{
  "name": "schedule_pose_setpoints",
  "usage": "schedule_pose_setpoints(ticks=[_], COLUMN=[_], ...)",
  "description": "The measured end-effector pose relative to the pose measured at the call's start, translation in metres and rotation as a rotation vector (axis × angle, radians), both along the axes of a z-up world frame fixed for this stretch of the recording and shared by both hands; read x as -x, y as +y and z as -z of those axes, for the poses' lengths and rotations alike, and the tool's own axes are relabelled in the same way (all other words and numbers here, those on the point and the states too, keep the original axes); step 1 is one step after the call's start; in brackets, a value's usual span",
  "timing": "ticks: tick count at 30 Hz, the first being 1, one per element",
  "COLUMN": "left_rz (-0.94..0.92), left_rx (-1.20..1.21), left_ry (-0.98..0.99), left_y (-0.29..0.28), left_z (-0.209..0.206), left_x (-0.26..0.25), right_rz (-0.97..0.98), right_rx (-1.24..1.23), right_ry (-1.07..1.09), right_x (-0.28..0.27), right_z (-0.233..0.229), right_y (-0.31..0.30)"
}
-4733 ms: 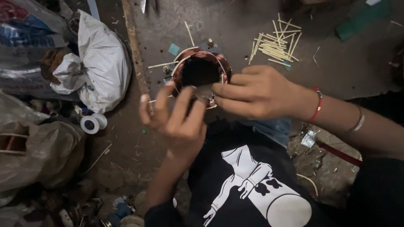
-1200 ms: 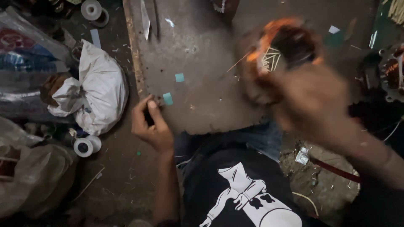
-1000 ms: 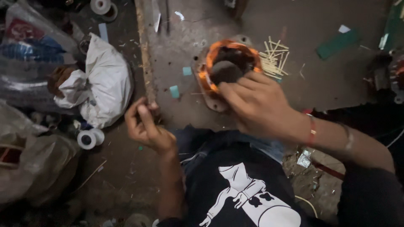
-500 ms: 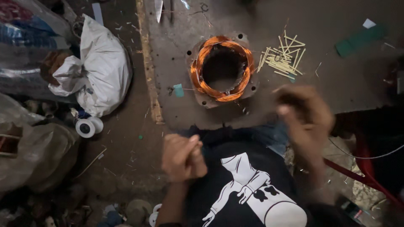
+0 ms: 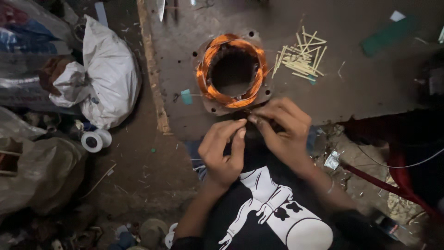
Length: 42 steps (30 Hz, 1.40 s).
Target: The person winds copper wire around a cylindrical metal core, using wooden sticks to separate and secure the layers. They repeatedly pick up sticks, place them into the coil, and adjust the wire by hand to maintain tension and alignment.
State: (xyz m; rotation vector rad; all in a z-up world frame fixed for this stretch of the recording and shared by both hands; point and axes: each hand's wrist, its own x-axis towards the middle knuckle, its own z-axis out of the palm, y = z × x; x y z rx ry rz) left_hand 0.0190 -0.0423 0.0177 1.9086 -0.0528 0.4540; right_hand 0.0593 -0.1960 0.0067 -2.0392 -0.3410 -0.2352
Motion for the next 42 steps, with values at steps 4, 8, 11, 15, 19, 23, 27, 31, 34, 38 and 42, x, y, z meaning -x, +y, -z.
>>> schedule_pose_setpoints(ticks=[4, 8, 11, 15, 19, 23, 27, 31, 34, 38, 42], left_rz=[0.073, 0.031, 0.039, -0.001, 0.111, 0.156, 0.078, 0.144, 0.089, -0.016, -0.075], left_rx=[0.098, 0.124, 0.017, -0.299, 0.293, 0.696, -0.173, -0.427, -0.406, -0.363, -0.428], left_ry=[0.161, 0.155, 0.061, -0.162, 0.41, 0.537, -0.161, -0.417, -0.471, -0.333, -0.325], left_y=[-0.006, -0.016, -0.011, 0.002, 0.008, 0.006, 0.008, 0.019, 0.017, 0.019, 0.02], left_z=[-0.004, 0.0, 0.003, 0.007, 0.011, 0.017, 0.009, -0.004, 0.004, 0.019, 0.016], left_x=[-0.007, -0.007, -0.006, -0.008, -0.003, -0.003, 0.001, 0.007, 0.006, -0.011, -0.024], right_rz=[0.068, 0.035, -0.055, -0.109, -0.087, -0.101, -0.203, -0.694, -0.773, -0.404, -0.563], right_rx=[0.223, 0.231, 0.148, 0.025, 0.04, 0.031, -0.089, -0.394, -0.53, -1.118, -0.923], right_ry=[-0.308, -0.392, -0.261, -0.123, -0.161, -0.183, -0.079, 0.056, 0.057, 0.366, 0.315], right_x=[-0.001, -0.001, -0.006, -0.008, -0.005, -0.004, 0.003, 0.014, 0.03, 0.044, 0.058], right_z=[-0.009, -0.014, -0.018, -0.016, -0.014, -0.014, -0.017, -0.021, -0.008, 0.013, 0.021], right_y=[-0.009, -0.009, -0.015, -0.021, -0.02, -0.021, -0.026, -0.049, -0.06, -0.077, -0.072])
